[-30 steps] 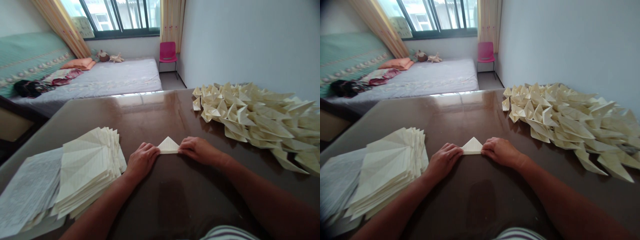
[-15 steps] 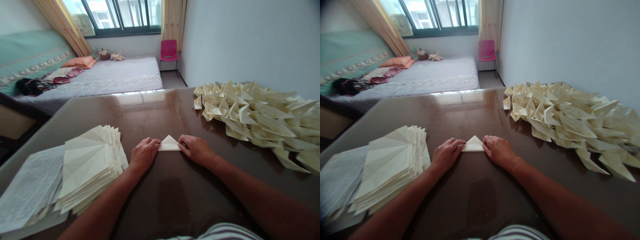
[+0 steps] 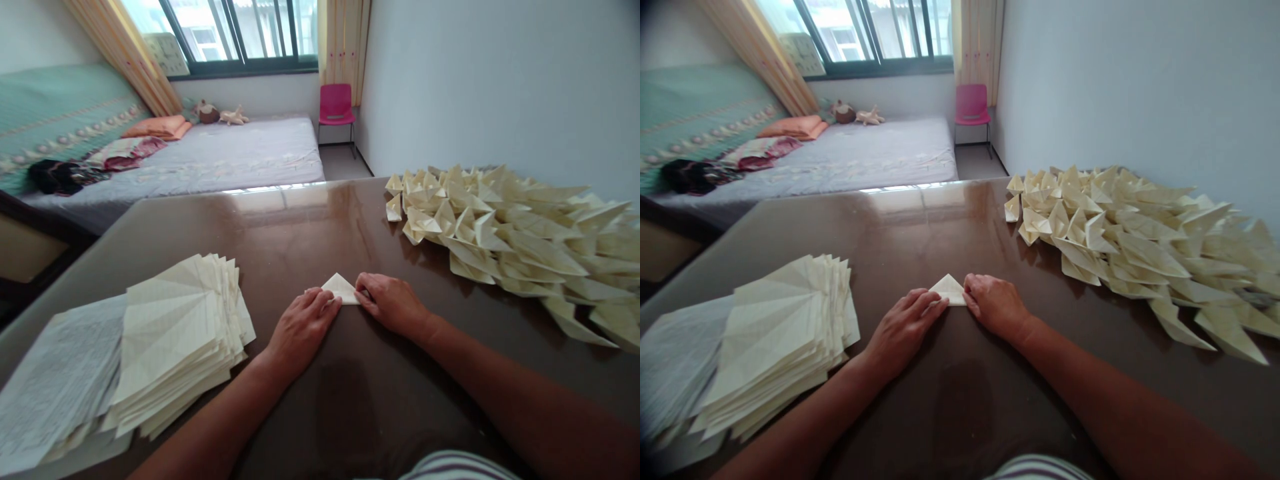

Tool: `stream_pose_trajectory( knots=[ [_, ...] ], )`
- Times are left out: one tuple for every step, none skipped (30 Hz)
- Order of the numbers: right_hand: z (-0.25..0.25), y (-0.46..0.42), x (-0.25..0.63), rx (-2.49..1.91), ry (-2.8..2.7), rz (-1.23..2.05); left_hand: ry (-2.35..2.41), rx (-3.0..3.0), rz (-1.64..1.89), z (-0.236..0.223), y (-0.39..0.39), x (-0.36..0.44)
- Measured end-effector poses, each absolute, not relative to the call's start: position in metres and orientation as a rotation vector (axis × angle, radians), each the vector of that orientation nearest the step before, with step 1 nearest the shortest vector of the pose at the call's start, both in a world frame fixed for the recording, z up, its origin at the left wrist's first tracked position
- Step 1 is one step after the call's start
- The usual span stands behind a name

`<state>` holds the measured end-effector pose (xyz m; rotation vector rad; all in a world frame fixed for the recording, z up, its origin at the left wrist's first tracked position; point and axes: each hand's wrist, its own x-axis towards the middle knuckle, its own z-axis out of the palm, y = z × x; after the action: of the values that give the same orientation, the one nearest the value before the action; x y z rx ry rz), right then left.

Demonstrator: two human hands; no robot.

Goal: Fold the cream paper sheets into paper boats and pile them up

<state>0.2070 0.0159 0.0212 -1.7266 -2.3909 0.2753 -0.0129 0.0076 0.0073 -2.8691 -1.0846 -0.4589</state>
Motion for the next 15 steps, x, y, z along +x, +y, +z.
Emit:
stream_pose_trajectory(
  knots=[
    [0.021, 0.016, 0.207, -1.727, -2.392, 0.271, -1.077, -2.89, -0.422, 0.008, 0.005, -0.011],
    [0.022, 0.016, 0.207, -1.728, -2.392, 0.269, -1.084, -2.902, -0.385, 0.009, 0.003, -0.01],
    [0.022, 0.016, 0.207, -1.73, -2.391, 0.268, -1.097, -2.909, -0.347, 0.01, 0.002, -0.009],
    [0.022, 0.016, 0.207, -1.73, -2.391, 0.269, -1.114, -2.912, -0.308, 0.011, 0.001, -0.009],
    [0.022, 0.016, 0.207, -1.729, -2.391, 0.271, -1.131, -2.91, -0.272, 0.012, 0.0, -0.008],
    [0.022, 0.016, 0.207, -1.729, -2.392, 0.274, -1.145, -2.908, -0.236, 0.013, -0.001, -0.008],
    [0.022, 0.016, 0.207, -1.729, -2.395, 0.277, -1.156, -2.906, -0.205, 0.014, -0.002, -0.007],
    [0.023, 0.016, 0.207, -1.73, -2.401, 0.275, -1.164, -2.904, -0.18, 0.015, -0.002, -0.007],
    [0.023, 0.015, 0.206, -1.728, -2.412, 0.258, -1.17, -2.902, -0.163, 0.015, -0.003, -0.007],
    [0.024, 0.014, 0.205, -1.722, -2.43, 0.216, -1.172, -2.903, -0.15, 0.016, -0.003, -0.006],
    [0.026, 0.013, 0.204, -1.704, -2.452, 0.152, -1.173, -2.906, -0.14, 0.016, -0.003, -0.006],
    [0.028, 0.011, 0.203, -1.671, -2.48, 0.075, -1.173, -2.91, -0.134, 0.016, -0.003, -0.006],
    [0.03, 0.009, 0.201, -1.621, -2.514, 0.001, -1.176, -2.912, -0.131, 0.016, -0.003, -0.005],
    [0.032, 0.006, 0.199, -1.559, -2.559, -0.055, -1.18, -2.915, -0.13, 0.016, -0.003, -0.005],
    [0.034, 0.003, 0.197, -1.498, -2.609, -0.085, -1.184, -2.918, -0.131, 0.015, -0.003, -0.005]
  ],
)
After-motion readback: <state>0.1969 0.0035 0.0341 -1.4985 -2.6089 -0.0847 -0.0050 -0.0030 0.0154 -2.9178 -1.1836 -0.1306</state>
